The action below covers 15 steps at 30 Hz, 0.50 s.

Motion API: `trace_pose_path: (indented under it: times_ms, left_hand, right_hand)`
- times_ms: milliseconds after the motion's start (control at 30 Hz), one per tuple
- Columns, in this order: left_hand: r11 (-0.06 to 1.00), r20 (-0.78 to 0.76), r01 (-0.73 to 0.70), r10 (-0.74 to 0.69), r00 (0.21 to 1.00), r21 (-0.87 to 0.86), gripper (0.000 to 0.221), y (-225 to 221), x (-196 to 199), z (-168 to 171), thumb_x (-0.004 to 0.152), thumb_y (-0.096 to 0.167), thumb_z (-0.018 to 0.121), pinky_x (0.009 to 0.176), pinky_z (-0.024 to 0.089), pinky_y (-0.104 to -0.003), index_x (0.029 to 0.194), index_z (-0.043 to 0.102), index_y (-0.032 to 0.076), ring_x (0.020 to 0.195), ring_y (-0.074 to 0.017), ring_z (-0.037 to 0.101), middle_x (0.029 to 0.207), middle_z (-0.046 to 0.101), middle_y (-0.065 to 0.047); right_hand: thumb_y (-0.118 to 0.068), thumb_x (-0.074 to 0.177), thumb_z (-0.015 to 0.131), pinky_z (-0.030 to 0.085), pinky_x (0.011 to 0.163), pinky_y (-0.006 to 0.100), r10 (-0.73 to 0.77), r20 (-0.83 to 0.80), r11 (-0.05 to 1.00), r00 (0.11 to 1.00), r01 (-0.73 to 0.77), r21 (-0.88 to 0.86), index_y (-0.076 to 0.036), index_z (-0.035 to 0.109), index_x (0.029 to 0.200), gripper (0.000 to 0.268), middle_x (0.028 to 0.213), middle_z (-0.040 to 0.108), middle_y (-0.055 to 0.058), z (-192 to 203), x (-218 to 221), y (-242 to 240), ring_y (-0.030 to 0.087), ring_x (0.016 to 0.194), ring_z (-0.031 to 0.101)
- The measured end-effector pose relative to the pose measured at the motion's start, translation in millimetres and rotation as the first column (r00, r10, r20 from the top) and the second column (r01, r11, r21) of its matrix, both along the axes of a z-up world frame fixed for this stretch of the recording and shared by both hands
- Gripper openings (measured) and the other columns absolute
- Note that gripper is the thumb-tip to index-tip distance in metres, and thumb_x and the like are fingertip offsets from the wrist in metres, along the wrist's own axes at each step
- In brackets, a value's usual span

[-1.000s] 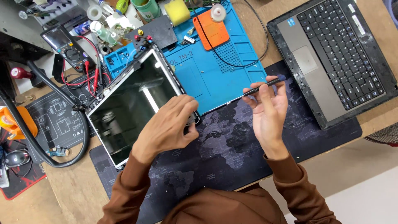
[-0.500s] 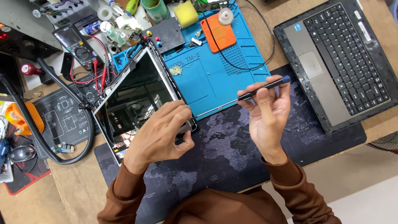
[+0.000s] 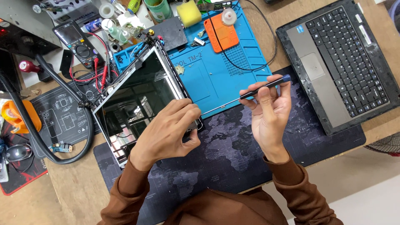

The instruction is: Disassembling a laptop screen by prying off the bezel and unscrewing the LCD panel

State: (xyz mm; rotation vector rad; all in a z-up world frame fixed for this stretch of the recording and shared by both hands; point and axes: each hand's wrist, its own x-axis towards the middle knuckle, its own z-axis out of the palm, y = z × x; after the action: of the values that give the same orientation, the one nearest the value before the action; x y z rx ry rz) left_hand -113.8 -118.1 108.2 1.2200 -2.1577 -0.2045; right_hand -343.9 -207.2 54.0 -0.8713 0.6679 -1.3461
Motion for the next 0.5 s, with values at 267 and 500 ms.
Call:
trace_pose_path:
  times_ms: [267,500]
  left_hand:
    - [0.998,0.05,0.043,-0.046,0.998,0.049,0.034,-9,-9,-39,0.069,0.009,0.068,0.083,0.05,-0.04,0.102,0.059,0.006,0.091,-0.0322,0.06,0.082,0.058,-0.01]
    - [0.977,0.065,0.083,-0.097,0.993,0.197,0.043,-31,-17,-79,0.066,0.013,0.067,0.083,0.044,-0.041,0.106,0.054,0.007,0.088,-0.0324,0.061,0.086,0.064,-0.013]
  right_hand:
    - [-0.01,0.106,0.067,0.072,0.082,0.033,-0.128,-0.096,0.99,0.987,0.133,0.046,-0.029,0.026,0.145,0.06,0.105,0.059,0.008,-19,9,-16,0.021,0.087,0.074]
    - [-0.012,0.105,0.066,0.069,0.081,0.025,-0.108,-0.1,0.978,0.989,0.123,0.168,-0.03,0.028,0.141,0.055,0.103,0.059,0.003,-61,14,-28,0.015,0.087,0.074]
